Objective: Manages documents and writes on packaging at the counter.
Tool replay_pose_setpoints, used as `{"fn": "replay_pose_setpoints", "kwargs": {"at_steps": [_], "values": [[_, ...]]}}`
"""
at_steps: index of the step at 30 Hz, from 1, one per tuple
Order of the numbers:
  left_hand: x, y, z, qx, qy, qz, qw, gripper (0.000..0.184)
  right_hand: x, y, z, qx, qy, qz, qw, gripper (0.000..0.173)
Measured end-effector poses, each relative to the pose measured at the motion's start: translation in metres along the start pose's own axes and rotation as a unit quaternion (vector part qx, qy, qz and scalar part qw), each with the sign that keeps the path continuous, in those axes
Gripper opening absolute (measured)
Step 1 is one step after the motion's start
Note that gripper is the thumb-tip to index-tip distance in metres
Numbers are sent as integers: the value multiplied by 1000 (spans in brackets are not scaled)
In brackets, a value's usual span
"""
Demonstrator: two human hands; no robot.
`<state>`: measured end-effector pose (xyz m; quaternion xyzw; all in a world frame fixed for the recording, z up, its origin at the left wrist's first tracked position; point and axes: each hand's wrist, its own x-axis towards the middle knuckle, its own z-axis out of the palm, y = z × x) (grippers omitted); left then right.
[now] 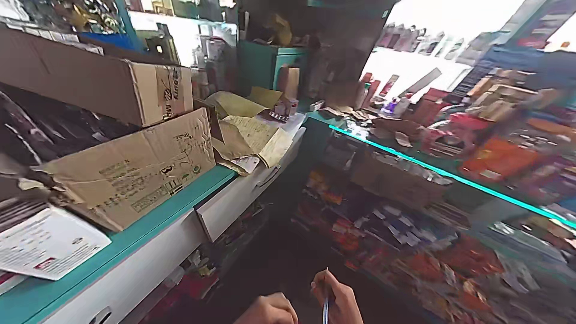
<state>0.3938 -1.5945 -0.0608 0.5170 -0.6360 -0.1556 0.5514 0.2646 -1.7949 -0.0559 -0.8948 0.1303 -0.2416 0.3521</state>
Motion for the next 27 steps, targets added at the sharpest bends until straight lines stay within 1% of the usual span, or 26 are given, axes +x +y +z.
{"fn": "replay_pose_setpoints", "kwargs": {"at_steps": [2,3,5,7,9,11,12,14,16,18,19,20,21,22,24,26,27], "values": [[23,-30,-17,58,95,5,994,19,52,25,-5,3,0,-46,999,19],[35,-46,-23,79,129,11,988,21,78,37,-7,8,3,-66,998,18],[63,-81,-36,111,170,20,979,21,132,55,-12,31,10,-100,994,18],[92,-113,-54,104,158,3,982,20,184,71,-16,66,0,-116,991,17],[118,-138,-81,49,105,-15,993,21,234,87,-21,94,-32,-118,988,20],[140,-154,-105,7,63,-24,998,29,276,101,-31,88,-60,-112,988,26],[153,-160,-119,9,60,-17,998,33,300,105,-35,80,-61,-116,988,28],[176,-162,-138,37,95,9,995,31,339,111,-42,80,-65,-128,986,29],[191,-150,-152,85,138,32,986,25,371,111,-41,113,-72,-138,981,27],[202,-132,-169,141,187,48,971,24,406,107,-36,144,-92,-164,971,23],[205,-125,-176,185,219,47,957,24,424,107,-31,150,-105,-189,965,23],[207,-120,-181,248,253,30,935,23,442,108,-25,149,-118,-220,957,23],[208,-118,-184,321,290,-3,901,22,460,108,-17,144,-127,-252,948,23],[209,-117,-187,404,322,-49,855,23,475,106,-7,130,-133,-284,941,23],[214,-118,-192,533,349,-159,754,24,502,98,11,95,-150,-352,919,22],[219,-121,-196,591,365,-254,672,24,530,88,26,85,-182,-406,892,21],[222,-123,-197,600,371,-301,642,26,543,85,31,94,-197,-427,878,22]]}}
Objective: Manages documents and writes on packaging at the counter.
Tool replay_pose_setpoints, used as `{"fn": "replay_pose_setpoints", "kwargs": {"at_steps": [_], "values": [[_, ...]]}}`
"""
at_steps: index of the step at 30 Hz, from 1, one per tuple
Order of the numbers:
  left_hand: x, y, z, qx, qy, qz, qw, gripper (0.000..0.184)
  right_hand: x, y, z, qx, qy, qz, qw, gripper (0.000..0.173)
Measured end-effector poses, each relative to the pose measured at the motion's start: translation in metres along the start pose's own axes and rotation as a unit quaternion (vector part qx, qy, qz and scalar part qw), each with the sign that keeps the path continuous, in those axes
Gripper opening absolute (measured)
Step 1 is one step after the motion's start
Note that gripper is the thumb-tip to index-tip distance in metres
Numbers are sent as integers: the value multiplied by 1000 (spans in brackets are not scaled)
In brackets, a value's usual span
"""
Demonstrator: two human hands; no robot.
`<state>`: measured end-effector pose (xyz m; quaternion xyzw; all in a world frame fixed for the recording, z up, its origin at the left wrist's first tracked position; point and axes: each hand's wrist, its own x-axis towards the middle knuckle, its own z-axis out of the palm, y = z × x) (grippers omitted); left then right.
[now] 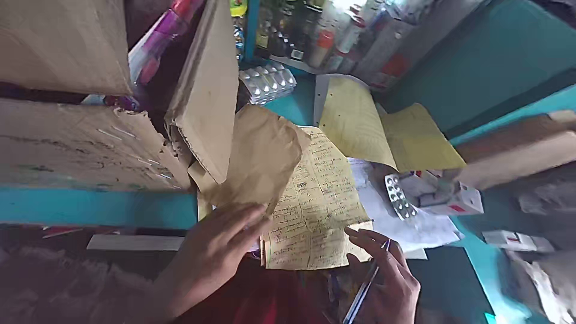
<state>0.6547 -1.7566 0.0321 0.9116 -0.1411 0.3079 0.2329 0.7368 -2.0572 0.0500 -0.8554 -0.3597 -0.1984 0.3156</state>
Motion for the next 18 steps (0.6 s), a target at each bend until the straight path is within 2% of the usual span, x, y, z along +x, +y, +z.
{"fn": "replay_pose_setpoints", "kwargs": {"at_steps": [3,6,12,16,18], "values": [[0,11,2,56,-39,-99,993,42,21,26,1,47,-68,-67,994,35],[-1,20,2,59,-47,-162,984,52,35,44,7,48,-131,-155,978,48],[-7,30,10,42,-21,-199,979,35,39,62,28,5,-145,-248,958,45],[-10,36,14,38,36,-209,976,24,39,64,30,3,-141,-256,956,45],[-10,40,17,27,94,-210,973,22,39,63,29,3,-146,-253,956,44]]}}
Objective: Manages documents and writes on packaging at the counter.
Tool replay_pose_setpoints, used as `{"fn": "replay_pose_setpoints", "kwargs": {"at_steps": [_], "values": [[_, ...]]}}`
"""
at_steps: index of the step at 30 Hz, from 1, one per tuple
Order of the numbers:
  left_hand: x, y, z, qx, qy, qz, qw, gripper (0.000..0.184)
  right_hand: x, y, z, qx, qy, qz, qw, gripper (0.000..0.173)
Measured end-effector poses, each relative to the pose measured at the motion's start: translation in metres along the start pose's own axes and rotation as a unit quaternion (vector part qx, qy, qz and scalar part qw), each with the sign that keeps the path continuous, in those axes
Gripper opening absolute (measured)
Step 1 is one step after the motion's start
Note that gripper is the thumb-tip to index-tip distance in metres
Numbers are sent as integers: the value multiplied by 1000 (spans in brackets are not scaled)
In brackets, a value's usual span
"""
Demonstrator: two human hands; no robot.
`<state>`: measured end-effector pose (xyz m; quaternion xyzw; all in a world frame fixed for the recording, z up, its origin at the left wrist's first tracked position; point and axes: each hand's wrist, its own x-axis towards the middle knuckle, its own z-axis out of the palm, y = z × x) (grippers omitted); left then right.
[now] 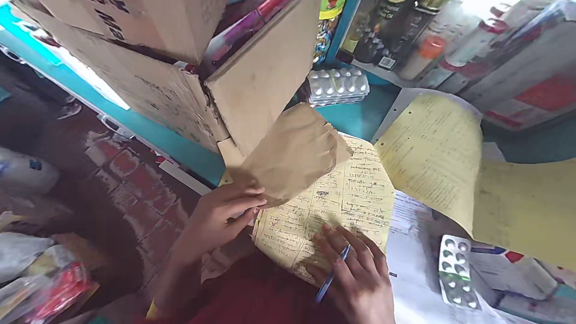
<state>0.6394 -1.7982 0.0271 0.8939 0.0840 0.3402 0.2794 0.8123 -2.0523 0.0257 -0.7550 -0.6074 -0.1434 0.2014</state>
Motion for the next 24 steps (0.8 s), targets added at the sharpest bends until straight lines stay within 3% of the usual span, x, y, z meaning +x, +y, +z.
{"fn": "replay_pose_setpoints", "kwargs": {"at_steps": [3,5,8,10,14,16,17,19,24], "values": [[-2,10,13,-57,93,26,994,22,-1,1,0,21,12,6,1000,49],[0,21,22,-85,96,79,989,21,0,0,-4,87,49,32,994,57],[-2,37,32,-80,43,159,983,17,-4,0,-17,212,140,86,963,50],[-5,40,36,-102,12,187,977,14,-6,6,-28,221,201,104,949,44],[-10,37,44,-151,-68,208,964,19,-20,19,-43,172,271,185,929,34],[-6,36,43,-175,-104,168,965,41,-29,31,-57,58,283,228,930,32],[-4,36,41,-189,-109,142,966,50,-34,35,-65,-13,281,251,926,32],[-1,33,35,-200,-91,117,968,51,-44,37,-77,-100,238,309,915,26],[8,12,27,-108,-82,116,984,52,-46,36,-74,-128,116,390,904,39]]}}
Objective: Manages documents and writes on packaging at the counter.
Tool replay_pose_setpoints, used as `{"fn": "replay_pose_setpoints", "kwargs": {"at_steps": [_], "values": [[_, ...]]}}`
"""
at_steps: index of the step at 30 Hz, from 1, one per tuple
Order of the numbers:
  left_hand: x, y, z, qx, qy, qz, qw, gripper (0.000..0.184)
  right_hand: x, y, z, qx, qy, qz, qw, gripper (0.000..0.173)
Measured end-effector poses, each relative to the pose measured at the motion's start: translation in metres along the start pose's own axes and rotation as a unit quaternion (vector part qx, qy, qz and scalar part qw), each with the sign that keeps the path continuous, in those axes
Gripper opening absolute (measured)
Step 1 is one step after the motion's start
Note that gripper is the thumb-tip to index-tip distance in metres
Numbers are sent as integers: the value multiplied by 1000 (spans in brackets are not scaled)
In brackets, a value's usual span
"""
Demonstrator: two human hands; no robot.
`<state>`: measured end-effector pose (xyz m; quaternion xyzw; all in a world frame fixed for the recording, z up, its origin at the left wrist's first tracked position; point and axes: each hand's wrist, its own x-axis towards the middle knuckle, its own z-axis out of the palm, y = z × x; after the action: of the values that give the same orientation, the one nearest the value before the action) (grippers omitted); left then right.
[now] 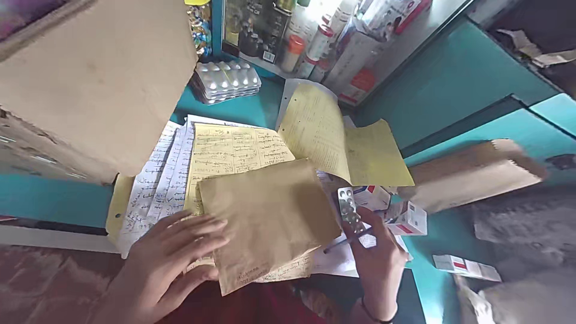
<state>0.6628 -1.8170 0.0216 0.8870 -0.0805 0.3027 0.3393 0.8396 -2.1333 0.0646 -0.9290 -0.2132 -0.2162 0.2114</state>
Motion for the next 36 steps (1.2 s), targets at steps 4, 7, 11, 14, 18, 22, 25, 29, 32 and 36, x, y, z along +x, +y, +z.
{"fn": "replay_pose_setpoints", "kwargs": {"at_steps": [4,7,11,14,18,22,25,29,32,36], "values": [[12,-1,6,130,-23,-13,991,40,7,-8,-3,-19,21,-27,999,40],[18,12,17,138,-43,18,989,37,15,-26,-13,77,62,-99,990,31],[20,30,41,162,-34,52,985,34,19,-64,-8,228,-110,-226,941,27],[17,29,39,159,-28,52,986,37,15,-80,10,121,-212,-344,907,34],[13,19,27,148,6,16,989,34,1,-76,34,93,-237,-368,894,55],[8,6,19,142,-3,29,989,31,-27,-75,46,52,-176,-373,910,45],[4,-1,18,99,-10,64,993,32,-38,-72,41,33,-169,-383,908,36],[-3,-5,22,80,-16,90,993,32,-18,-68,7,137,-211,-328,911,41],[-6,-8,26,79,10,114,990,29,5,-80,-2,298,-151,-240,912,31],[-11,-15,33,59,46,137,988,30,16,-117,19,535,-182,-125,816,43]]}}
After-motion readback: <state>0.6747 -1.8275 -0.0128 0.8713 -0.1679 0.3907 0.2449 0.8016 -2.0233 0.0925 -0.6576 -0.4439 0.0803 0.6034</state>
